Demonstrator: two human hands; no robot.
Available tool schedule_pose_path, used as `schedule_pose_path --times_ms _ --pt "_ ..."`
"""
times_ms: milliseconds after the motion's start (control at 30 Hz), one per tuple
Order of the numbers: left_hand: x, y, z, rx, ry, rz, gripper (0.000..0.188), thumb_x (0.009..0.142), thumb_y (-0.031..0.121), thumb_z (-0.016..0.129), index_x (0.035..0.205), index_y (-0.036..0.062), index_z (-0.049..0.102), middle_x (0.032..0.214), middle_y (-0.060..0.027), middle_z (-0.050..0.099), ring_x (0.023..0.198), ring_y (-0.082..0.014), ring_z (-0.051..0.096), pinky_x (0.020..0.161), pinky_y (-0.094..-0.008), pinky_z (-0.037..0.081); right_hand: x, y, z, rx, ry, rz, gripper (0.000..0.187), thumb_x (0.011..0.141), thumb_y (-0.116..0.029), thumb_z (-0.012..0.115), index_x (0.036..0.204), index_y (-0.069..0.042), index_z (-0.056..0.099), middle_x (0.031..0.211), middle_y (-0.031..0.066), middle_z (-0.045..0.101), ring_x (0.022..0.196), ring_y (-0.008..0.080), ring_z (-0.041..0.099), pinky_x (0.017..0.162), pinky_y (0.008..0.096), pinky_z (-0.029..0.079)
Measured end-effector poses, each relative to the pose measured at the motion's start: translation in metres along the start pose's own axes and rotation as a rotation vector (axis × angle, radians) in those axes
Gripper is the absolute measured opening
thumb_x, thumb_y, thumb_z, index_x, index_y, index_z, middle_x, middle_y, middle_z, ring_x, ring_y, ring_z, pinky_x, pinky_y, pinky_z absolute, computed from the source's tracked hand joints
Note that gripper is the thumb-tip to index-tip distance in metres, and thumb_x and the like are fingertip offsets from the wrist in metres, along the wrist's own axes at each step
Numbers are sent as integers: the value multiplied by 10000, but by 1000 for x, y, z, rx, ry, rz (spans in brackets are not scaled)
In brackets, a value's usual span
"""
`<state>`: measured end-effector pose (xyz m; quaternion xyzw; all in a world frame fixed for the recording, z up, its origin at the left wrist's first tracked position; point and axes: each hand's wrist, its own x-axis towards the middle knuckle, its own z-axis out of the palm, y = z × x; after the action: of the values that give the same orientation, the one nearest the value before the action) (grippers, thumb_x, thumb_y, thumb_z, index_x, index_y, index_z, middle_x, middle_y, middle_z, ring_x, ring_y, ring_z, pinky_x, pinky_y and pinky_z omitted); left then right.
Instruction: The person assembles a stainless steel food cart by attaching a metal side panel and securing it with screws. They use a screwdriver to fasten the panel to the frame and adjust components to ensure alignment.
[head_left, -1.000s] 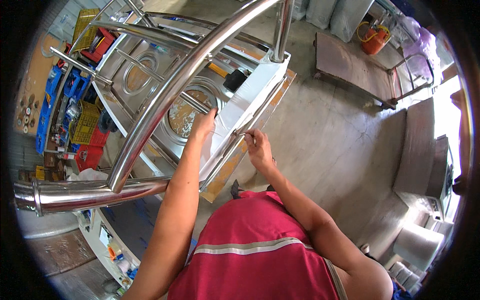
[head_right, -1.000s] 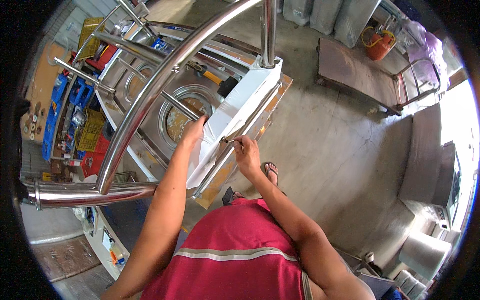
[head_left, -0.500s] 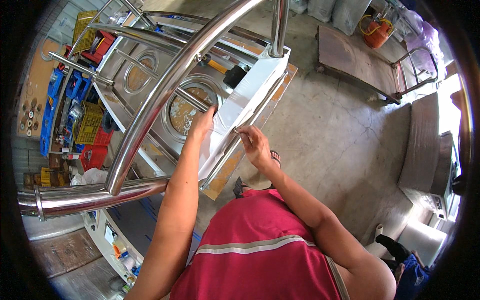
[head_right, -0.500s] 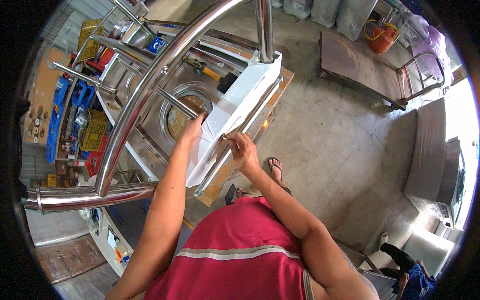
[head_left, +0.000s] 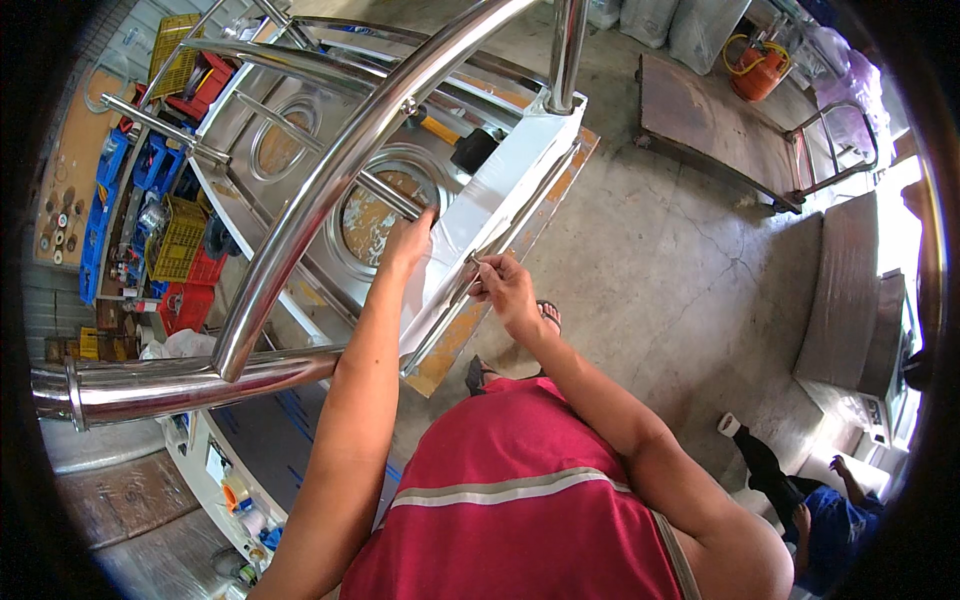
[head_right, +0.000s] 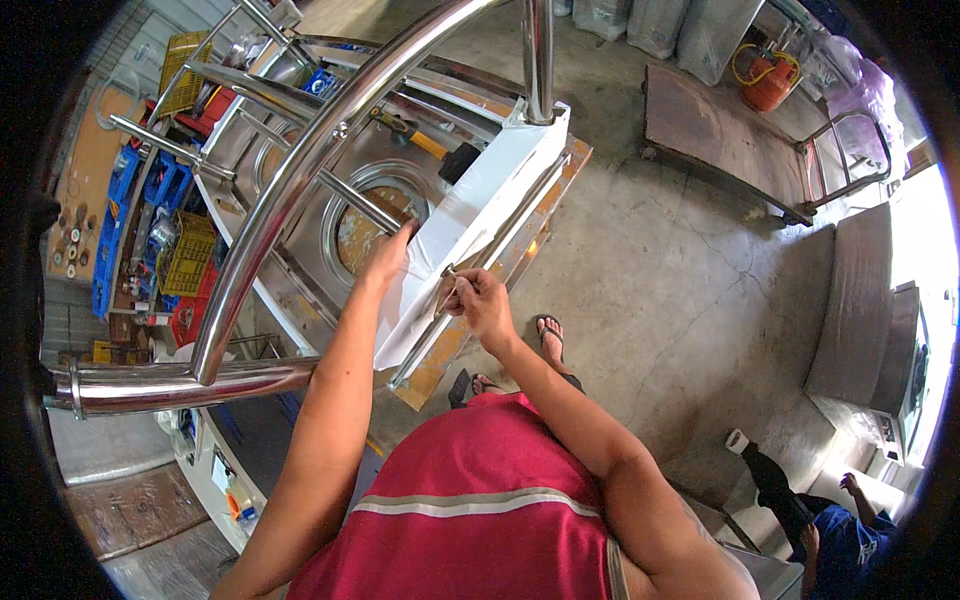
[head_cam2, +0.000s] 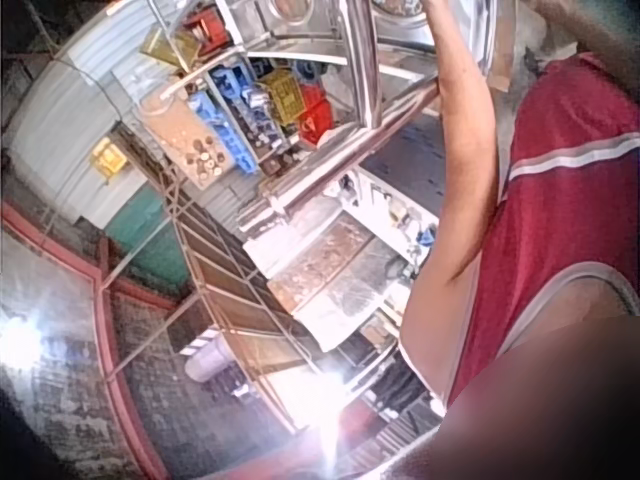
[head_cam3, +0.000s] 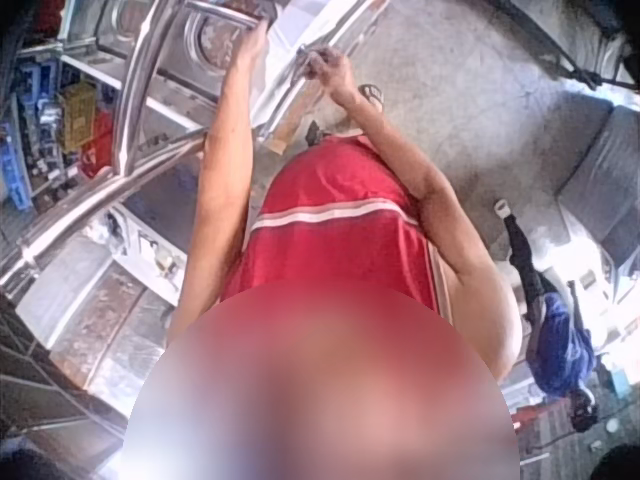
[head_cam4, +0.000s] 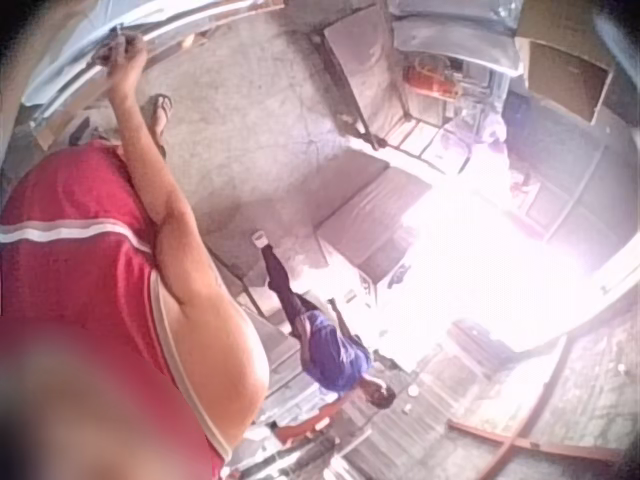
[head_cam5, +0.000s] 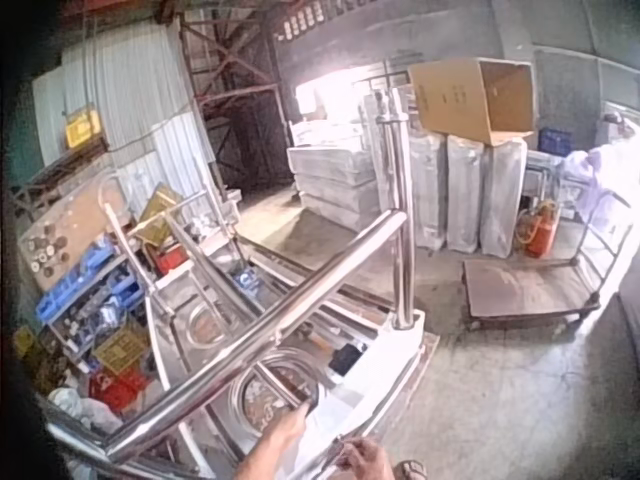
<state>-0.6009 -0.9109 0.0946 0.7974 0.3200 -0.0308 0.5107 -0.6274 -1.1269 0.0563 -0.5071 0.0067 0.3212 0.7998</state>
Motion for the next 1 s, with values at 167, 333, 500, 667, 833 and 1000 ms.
schedule_pose_path --times_ms 167,333,500,667,833,1000 --pt "-2 3 0 18 20 -2 727 939 579 592 1214 -85 700 1210 -276 710 1177 -362 659 991 -399 485 -2 3 15 82 139 -12 223 1079 -173 558 1193 19 551 991 134 731 783 171 686 721 318 571" --pt "-2 2 0 19 31 16 731 932 585 598 1218 -80 703 1217 -280 706 1189 -370 654 998 -400 482 -12 6 22 -371 207 -320 194 1027 -106 587 1159 36 578 1012 144 751 819 195 718 747 343 578" --pt "-2 1 1 -28 29 30 738 929 594 599 1227 -73 704 1223 -279 705 1190 -369 653 1004 -402 479 -14 -2 16 -890 226 -525 259 942 -131 665 1163 -1 631 835 169 712 753 296 726 717 406 565" --pt "-1 -1 1 -29 24 7 756 928 610 595 1231 -74 701 1241 -283 697 1204 -370 647 1002 -399 484 11 -17 10 -143 161 36 320 1022 -297 648 1009 20 694 842 114 734 715 190 690 666 347 560" --pt "5 -5 3 44 34 -12 780 930 617 582 1249 -88 683 1257 -290 688 1230 -370 637 1017 -404 478 17 -8 6 163 167 154 313 1033 -330 655 1054 -19 676 854 85 720 677 155 645 641 321 545" --pt "4 -2 -1 63 3 -35 766 923 618 593 1248 -67 694 1247 -300 689 1218 -385 644 1021 -408 476 22 -5 5 370 123 277 260 1071 -317 566 1064 -60 598 860 85 688 701 193 621 683 361 516"
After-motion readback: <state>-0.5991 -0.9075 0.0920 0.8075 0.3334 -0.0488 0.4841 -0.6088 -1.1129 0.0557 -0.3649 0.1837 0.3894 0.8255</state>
